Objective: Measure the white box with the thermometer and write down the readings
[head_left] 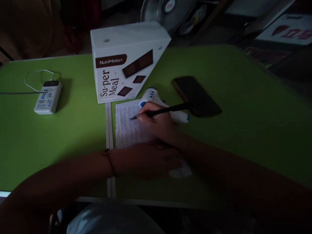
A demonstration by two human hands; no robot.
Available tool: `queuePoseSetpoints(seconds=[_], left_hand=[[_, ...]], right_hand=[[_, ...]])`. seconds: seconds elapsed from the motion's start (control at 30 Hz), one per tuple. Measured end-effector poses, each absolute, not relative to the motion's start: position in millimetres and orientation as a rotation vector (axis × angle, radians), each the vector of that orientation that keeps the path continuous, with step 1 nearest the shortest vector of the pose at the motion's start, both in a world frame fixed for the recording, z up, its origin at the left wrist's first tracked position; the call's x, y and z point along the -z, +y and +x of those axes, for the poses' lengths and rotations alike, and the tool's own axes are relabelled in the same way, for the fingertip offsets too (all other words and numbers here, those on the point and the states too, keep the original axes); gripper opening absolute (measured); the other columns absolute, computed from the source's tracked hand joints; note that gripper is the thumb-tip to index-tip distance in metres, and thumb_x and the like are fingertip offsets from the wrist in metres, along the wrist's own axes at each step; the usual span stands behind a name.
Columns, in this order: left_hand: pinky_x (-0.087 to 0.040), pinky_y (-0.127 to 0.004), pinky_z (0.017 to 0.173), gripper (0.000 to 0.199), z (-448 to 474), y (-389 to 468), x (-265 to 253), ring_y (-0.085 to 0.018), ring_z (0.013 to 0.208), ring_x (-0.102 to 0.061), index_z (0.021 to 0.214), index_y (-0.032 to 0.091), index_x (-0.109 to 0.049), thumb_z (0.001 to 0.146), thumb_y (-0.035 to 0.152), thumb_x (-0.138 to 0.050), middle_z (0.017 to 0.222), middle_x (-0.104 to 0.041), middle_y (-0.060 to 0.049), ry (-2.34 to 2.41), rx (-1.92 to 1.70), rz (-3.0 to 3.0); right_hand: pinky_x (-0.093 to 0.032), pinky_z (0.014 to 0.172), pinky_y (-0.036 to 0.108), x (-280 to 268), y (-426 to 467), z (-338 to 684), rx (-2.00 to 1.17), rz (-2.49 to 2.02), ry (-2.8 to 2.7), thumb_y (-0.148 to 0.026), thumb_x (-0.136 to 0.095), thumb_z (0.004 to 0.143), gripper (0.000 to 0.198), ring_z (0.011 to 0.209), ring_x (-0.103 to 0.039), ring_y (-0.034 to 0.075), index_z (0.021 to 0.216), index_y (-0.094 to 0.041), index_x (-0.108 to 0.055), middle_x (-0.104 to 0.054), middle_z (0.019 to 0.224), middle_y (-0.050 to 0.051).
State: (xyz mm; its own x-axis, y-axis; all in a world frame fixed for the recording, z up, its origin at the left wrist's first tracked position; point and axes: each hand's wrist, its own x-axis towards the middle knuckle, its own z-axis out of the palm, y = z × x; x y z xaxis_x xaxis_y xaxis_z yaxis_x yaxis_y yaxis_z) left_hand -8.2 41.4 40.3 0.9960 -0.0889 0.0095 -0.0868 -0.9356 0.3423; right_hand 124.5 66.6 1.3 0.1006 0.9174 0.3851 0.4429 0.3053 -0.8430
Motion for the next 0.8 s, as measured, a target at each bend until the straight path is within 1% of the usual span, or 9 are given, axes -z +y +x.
queuePoseSetpoints(seconds=[0.17, 0.27, 0.4, 0.5, 0.6, 0.8], left_hand=[[-0.044, -0.035, 0.116, 0.034, -8.7, 41.0, -37.5, -0.025, 0.126, -0.061, 0.129, 0.007, -0.068, 0.104, 0.014, -0.047, 0.142, -0.063, -0.012, -0.128, -0.014, 2.793], [-0.043, -0.035, 0.117, 0.033, -8.7, 40.8, -35.9, -0.024, 0.128, -0.06, 0.129, 0.007, -0.068, 0.103, 0.013, -0.049, 0.142, -0.063, -0.012, -0.131, -0.021, 2.785], [-0.043, -0.036, 0.117, 0.034, -8.3, 41.1, -38.4, -0.026, 0.127, -0.06, 0.128, 0.006, -0.069, 0.102, 0.012, -0.047, 0.142, -0.063, -0.013, -0.135, -0.01, 2.784], [-0.043, -0.036, 0.117, 0.035, -7.9, 41.5, -41.6, -0.025, 0.126, -0.06, 0.129, 0.006, -0.068, 0.103, 0.012, -0.046, 0.142, -0.062, -0.013, -0.126, 0.04, 2.794], [-0.042, -0.035, 0.118, 0.036, -7.8, 41.7, -43.0, -0.026, 0.13, -0.059, 0.132, 0.007, -0.067, 0.104, 0.013, -0.046, 0.144, -0.061, -0.012, -0.124, 0.08, 2.791], [-0.043, -0.036, 0.117, 0.034, -8.3, 41.1, -41.1, -0.026, 0.128, -0.06, 0.13, 0.007, -0.068, 0.103, 0.014, -0.048, 0.143, -0.062, -0.012, -0.119, 0.043, 2.786]], right_hand=[[-0.04, 0.051, 0.03, -2.6, 66.9, 125.0, -0.569, -1.312, -1.52, -0.02, -0.059, 0.067, 0.012, 0.053, -0.044, 0.015, 0.061, -0.025, -0.05, -0.046, 0.055, -0.003], [-0.04, 0.05, 0.03, -3.2, 66.5, 124.7, -0.553, -1.314, -1.489, -0.022, -0.058, 0.069, 0.012, 0.053, -0.044, 0.015, 0.061, -0.025, -0.049, -0.044, 0.054, -0.003], [-0.041, 0.051, 0.03, -4.3, 66.1, 123.2, -0.553, -1.326, -1.48, -0.026, -0.057, 0.068, 0.012, 0.054, -0.044, 0.015, 0.06, -0.025, -0.048, -0.046, 0.055, -0.002], [-0.039, 0.051, 0.029, -5.3, 66.4, 122.8, -0.541, -1.363, -1.465, -0.025, -0.056, 0.067, 0.011, 0.053, -0.042, 0.014, 0.06, -0.025, -0.047, -0.045, 0.054, -0.003], [-0.038, 0.051, 0.03, -5.3, 66.6, 122.7, -0.529, -1.362, -1.468, -0.024, -0.056, 0.067, 0.012, 0.053, -0.042, 0.014, 0.06, -0.025, -0.047, -0.044, 0.054, -0.003], [-0.038, 0.05, 0.03, -4.3, 65.3, 123.2, -0.536, -1.314, -1.456, -0.026, -0.056, 0.068, 0.011, 0.053, -0.043, 0.014, 0.061, -0.025, -0.048, -0.045, 0.054, -0.002]])
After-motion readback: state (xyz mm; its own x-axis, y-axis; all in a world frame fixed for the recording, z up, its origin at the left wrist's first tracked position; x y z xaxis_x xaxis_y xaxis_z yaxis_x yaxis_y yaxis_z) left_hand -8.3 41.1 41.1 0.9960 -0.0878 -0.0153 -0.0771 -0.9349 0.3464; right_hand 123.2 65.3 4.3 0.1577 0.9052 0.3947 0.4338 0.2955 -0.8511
